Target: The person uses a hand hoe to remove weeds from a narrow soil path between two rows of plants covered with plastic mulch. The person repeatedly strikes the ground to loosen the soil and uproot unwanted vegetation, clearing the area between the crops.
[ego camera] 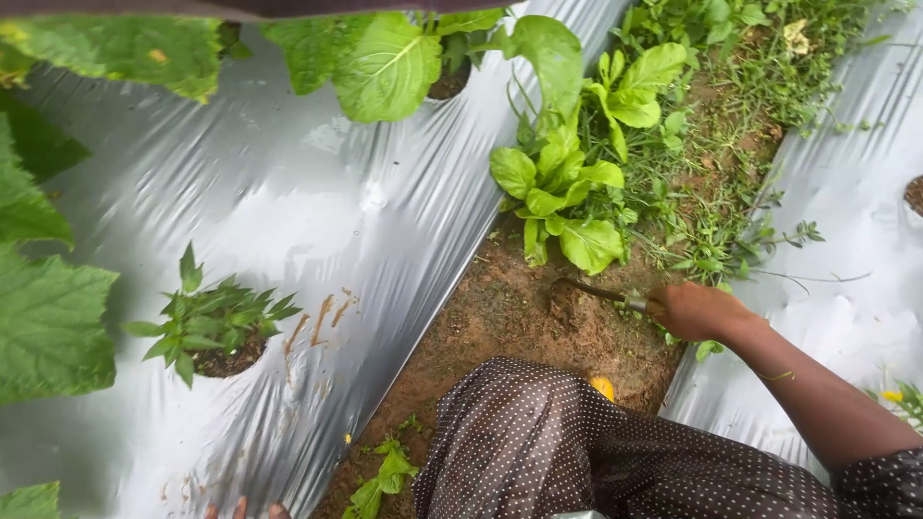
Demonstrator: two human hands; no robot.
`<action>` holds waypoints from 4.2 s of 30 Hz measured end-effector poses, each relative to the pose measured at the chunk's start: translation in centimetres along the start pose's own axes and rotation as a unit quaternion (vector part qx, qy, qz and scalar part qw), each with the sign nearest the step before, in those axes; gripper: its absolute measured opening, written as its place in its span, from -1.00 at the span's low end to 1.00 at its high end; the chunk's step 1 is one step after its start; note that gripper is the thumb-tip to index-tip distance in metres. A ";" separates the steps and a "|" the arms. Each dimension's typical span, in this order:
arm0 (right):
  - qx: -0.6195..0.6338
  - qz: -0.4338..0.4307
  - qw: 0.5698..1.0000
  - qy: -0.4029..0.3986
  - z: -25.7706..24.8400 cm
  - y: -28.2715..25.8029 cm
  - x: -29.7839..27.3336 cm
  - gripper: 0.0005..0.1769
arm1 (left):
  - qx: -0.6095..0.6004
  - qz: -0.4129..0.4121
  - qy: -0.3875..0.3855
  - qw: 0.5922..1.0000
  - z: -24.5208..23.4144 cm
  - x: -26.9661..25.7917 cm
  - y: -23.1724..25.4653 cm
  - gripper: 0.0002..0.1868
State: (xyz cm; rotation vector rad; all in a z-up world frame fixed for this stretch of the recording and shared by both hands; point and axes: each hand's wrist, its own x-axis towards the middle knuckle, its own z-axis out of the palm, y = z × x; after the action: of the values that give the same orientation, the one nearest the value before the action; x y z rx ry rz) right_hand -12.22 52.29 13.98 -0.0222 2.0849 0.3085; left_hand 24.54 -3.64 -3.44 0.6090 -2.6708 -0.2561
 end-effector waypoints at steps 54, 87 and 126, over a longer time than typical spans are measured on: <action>0.771 0.251 0.580 0.071 36.8 -4.0 -0.9 -0.55 | -0.022 0.417 0.034 0.908 15.1 24.7 22.3 -0.56; 0.790 0.198 0.447 0.371 29.8 2.2 1.8 -0.60 | 0.014 0.479 0.057 0.876 13.8 25.1 22.3 -0.62; 0.832 0.188 0.485 0.190 28.0 0.4 2.8 -0.50 | -0.218 0.556 -0.484 0.639 6.0 10.8 62.2 -0.33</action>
State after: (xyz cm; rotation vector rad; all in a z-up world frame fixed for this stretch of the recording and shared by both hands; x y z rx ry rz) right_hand 10.00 59.35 -1.70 1.6491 1.8737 -1.7038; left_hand -10.38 47.38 10.69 -1.7831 -2.9985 -0.9829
